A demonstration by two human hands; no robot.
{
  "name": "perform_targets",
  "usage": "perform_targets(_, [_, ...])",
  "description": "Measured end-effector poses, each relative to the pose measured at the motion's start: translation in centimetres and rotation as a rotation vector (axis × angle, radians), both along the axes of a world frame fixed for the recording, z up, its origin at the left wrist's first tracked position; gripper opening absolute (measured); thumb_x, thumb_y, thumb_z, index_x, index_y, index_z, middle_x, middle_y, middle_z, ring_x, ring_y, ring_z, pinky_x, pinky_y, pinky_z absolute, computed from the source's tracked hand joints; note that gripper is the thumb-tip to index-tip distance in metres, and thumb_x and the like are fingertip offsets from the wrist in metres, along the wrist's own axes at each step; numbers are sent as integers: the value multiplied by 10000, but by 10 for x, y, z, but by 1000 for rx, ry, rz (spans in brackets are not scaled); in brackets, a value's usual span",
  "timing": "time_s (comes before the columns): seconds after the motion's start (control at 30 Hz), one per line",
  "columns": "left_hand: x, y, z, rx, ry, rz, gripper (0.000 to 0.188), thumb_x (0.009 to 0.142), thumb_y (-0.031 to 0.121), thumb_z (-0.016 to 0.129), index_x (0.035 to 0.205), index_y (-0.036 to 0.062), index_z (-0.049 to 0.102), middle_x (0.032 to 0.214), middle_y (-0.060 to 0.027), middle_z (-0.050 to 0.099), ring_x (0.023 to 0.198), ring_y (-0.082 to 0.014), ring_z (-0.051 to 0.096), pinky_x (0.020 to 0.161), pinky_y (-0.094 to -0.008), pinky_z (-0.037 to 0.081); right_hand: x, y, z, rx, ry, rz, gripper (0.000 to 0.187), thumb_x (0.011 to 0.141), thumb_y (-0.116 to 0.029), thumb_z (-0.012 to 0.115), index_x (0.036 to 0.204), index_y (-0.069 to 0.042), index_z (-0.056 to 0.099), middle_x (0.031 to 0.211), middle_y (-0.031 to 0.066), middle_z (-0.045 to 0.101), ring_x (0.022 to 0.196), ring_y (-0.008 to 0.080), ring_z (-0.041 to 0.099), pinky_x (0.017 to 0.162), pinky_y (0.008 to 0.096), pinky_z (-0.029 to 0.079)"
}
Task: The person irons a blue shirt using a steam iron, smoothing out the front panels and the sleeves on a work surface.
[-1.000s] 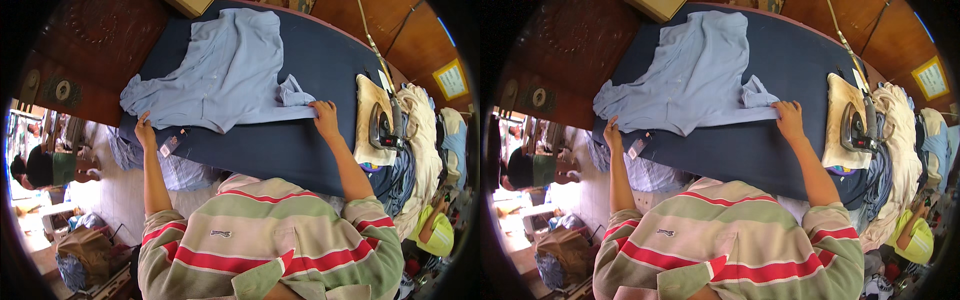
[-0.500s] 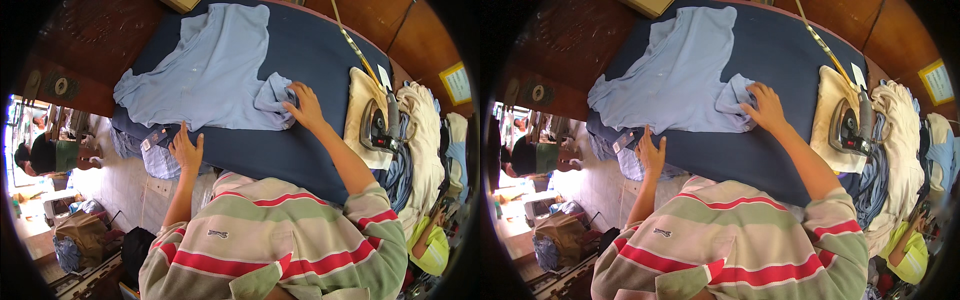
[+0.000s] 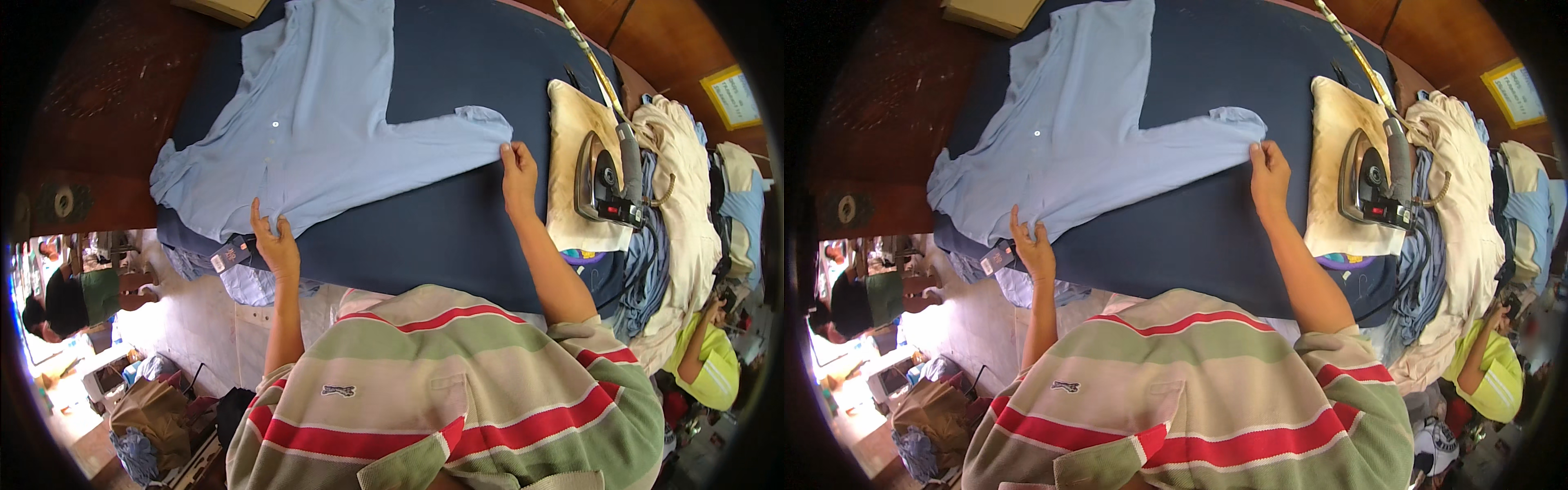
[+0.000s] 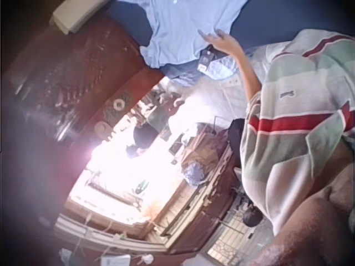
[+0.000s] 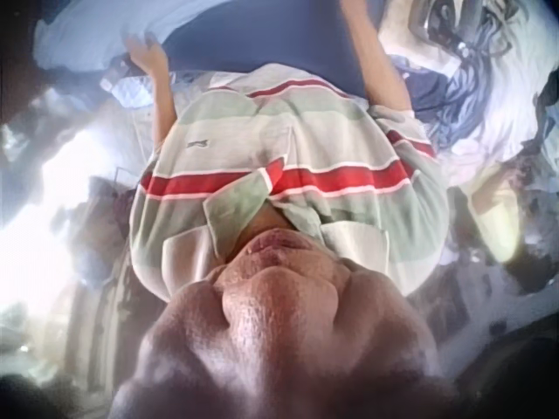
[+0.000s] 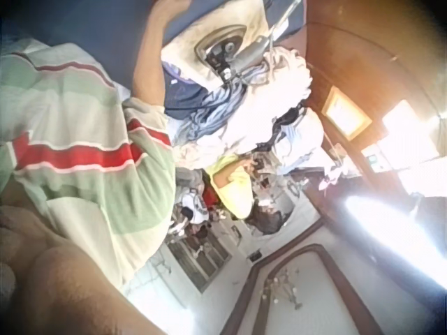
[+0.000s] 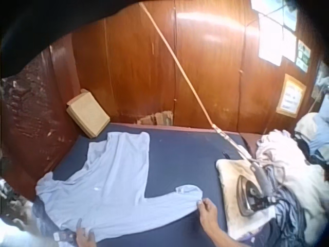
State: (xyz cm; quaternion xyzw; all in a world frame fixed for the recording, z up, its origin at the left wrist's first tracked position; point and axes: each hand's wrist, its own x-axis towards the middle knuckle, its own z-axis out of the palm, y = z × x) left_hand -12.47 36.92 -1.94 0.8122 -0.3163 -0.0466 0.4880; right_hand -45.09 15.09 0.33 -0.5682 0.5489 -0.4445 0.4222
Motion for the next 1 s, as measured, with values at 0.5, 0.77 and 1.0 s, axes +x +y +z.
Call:
perform_targets(0.5, [29,-1,-11,64,-38,-84,483,847,-47,473,1324,-8,412,1367,-159,446,1164,-278,514,1017,-350,370,67,-21,84,-266,672,136,246,862,-281,617,880,-36,600,767,122,607,699,264,604,619,387,439])
perform_targets(0.77, [29,-2,-14,85,-22,-128,481,853,-45,471,1329,-8,407,1356,-155,456,1193,-297,502,1015,-364,385,43,-21,45,-477,532,462,284,761,-273,674,978,-97,621,959,64,585,880,253,538,802,354,407])
perform_targets(1.0, [27,-3,-15,96,-8,-111,475,859,-47,476,1327,-3,413,1361,-137,454,1188,-295,501,1006,-368,392,12,-9,3,-429,792,640,216,719,-66,637,926,-122,611,878,24,588,856,228,540,858,380,369])
